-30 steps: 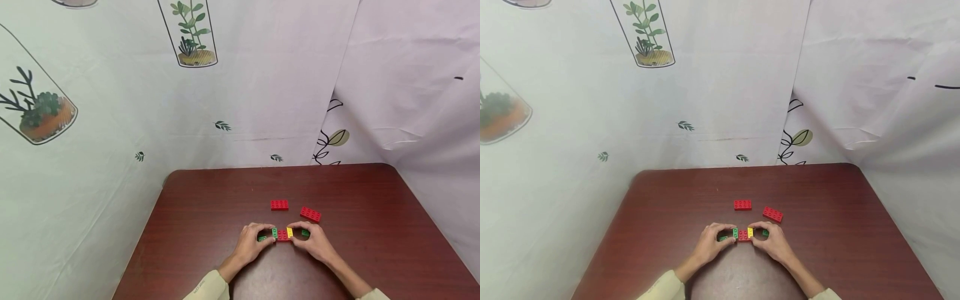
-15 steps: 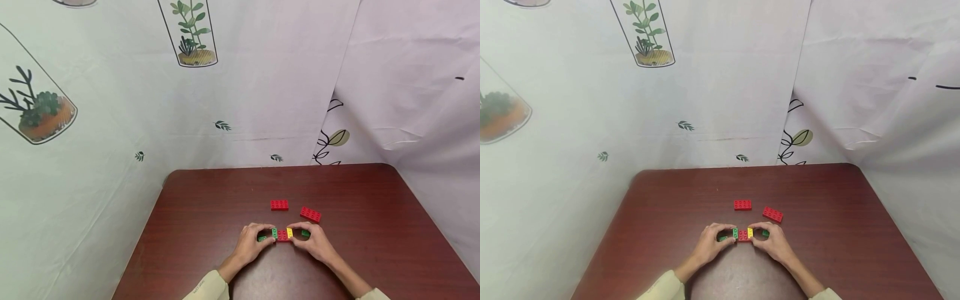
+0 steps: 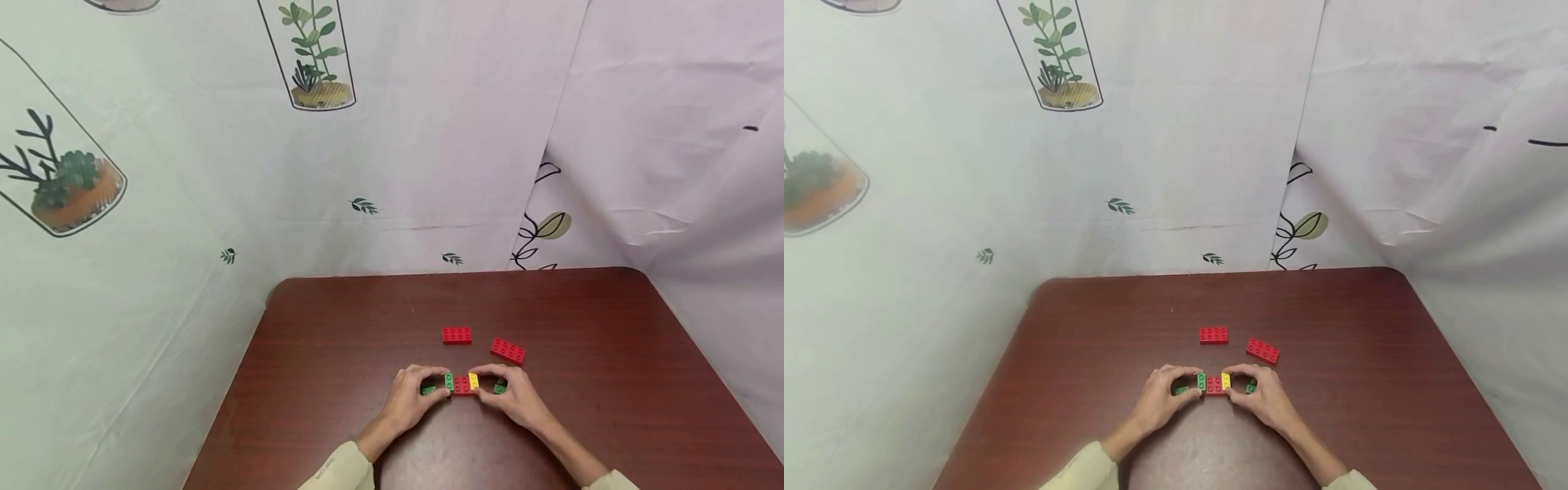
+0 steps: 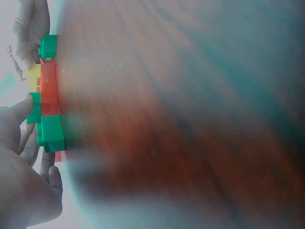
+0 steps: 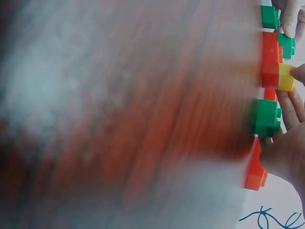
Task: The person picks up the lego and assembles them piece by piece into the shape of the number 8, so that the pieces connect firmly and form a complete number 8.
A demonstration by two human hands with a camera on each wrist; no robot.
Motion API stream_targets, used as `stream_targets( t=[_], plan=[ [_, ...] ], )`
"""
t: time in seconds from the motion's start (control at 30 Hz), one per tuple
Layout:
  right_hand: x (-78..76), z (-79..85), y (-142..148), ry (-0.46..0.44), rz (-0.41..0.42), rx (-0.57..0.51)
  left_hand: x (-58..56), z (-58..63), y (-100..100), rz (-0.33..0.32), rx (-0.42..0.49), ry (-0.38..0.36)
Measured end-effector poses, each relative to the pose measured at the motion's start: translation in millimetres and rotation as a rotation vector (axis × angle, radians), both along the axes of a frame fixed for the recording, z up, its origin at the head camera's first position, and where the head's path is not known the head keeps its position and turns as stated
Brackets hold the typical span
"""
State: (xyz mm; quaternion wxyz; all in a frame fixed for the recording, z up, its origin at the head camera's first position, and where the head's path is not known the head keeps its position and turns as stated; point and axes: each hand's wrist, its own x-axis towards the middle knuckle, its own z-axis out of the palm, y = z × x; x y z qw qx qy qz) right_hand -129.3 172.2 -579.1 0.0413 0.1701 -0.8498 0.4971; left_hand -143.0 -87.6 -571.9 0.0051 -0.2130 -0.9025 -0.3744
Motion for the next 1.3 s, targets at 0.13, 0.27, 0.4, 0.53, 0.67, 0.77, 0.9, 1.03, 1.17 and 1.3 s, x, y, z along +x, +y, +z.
stream_targets(
  t=[0.13, 0.27, 0.4, 0.53, 0.67, 0.77, 0.9, 1.03, 1.17, 1.3],
  plan=[
    [-1.3, -1.0, 1.5, -0.039, 0.033, -0.027, 0.4, -1.0, -0.4, 0.002, 0.001, -0.002],
    [-1.8, -0.1, 3.0, -0.076, 0.045, -0.044, 0.3, -0.5, -0.5, -0.002, 0.001, -0.011],
    [-2.0, 0.6, 4.5, -0.105, 0.06, -0.069, -2.4, 1.0, -0.9, -0.032, 0.004, -0.004],
    [-2.6, 0.5, 5.7, -0.118, 0.079, -0.089, -7.4, 2.5, -1.5, -0.084, -0.004, 0.002],
    [-2.8, 0.9, 7.1, -0.142, 0.09, -0.104, -14.0, 7.7, -0.2, -0.124, 0.002, -0.032],
    [-3.5, 1.7, 8.5, -0.174, 0.097, -0.113, -21.1, 12.7, 1.5, -0.128, 0.028, -0.047],
    [-6.0, 1.3, 10.6, -0.224, 0.097, -0.12, -34.2, 17.2, 2.9, -0.119, 0.124, -0.088],
    [-8.2, 0.7, 11.5, -0.243, 0.098, -0.13, -48.5, 18.2, 3.6, -0.101, 0.253, -0.167],
    [-9.0, 1.2, 11.3, -0.248, 0.093, -0.118, -61.0, 15.2, 6.2, -0.061, 0.348, -0.208],
    [-9.1, 0.4, 10.3, -0.245, 0.082, -0.102, -70.5, 10.0, 10.9, 0.006, 0.408, -0.227]
  ],
)
